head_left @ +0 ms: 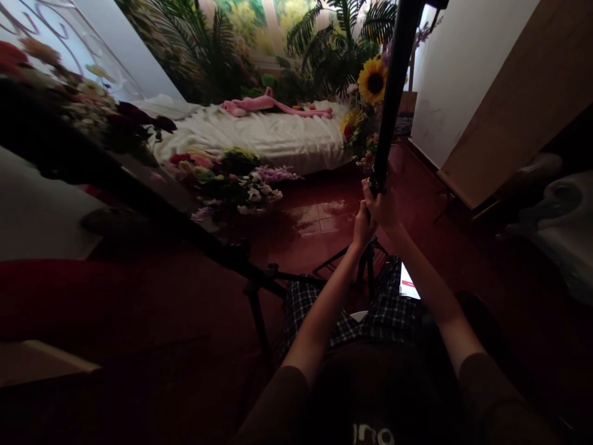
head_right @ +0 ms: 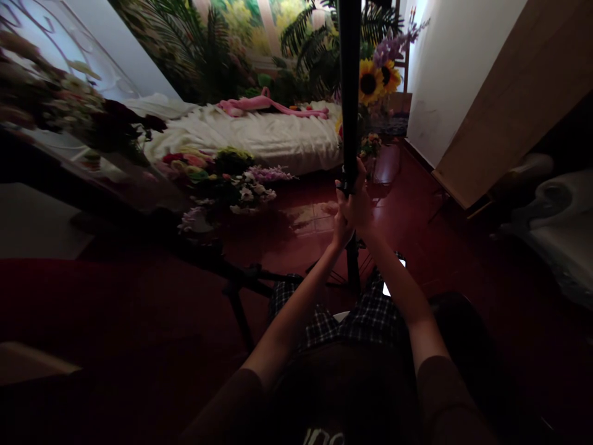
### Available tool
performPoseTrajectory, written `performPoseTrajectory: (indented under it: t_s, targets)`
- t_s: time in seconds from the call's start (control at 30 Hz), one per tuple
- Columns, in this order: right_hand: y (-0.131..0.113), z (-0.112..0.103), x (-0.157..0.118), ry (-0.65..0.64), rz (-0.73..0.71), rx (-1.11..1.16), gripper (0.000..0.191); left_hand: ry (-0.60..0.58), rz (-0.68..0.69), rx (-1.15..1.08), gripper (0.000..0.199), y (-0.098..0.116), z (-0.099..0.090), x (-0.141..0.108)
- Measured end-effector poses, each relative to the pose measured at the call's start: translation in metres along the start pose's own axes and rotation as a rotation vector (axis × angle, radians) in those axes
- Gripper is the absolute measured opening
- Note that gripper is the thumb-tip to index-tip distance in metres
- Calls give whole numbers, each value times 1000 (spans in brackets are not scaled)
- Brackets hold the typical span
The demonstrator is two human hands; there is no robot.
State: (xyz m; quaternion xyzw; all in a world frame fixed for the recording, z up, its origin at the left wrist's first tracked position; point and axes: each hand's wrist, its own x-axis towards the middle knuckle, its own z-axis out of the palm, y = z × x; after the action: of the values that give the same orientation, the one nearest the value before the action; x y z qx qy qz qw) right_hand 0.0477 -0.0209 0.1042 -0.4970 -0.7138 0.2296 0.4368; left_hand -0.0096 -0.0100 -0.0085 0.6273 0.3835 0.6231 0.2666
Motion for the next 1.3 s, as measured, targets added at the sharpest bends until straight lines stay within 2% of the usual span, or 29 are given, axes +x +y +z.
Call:
performPoseTrajectory:
  t_s: [0.07,0.13,0.33,0.43,0.57,0.77,0.87,1.03,1.17,1.23,1.3]
  targets:
    - [-1,-11,-9,105,-13,9,64,19,9,16,36,2,0,0]
    - [1,-26,-25,138,-51,12,72,26,11,23,40,4,0,0]
    - [23,-68,-71,0,-24,37,79,31,6,24,35,12,-1,0]
    - [34,-75,-76,-4,16,68,70,41,-9,33,37,13,-1,0]
    - [45,-72,-69,36,68,139,52,30,-17,24,38,13,-2,0]
    - [52,-59,-60,43,130,108,43,42,-12,51,38,12,-1,0]
    - [50,-49,-58,102,162,51,35,46,-17,43,40,12,-1,0]
    - [42,-37,-44,190,379,-72,24,28,-22,31,43,12,-2,0]
    - [41,-38,-34,115,544,-38,18,25,-2,25,41,14,-2,0]
    - [43,-38,-35,115,512,10,18,31,2,32,41,15,-3,0]
    - [46,-36,-41,168,424,4,20,29,-2,44,41,17,-3,0]
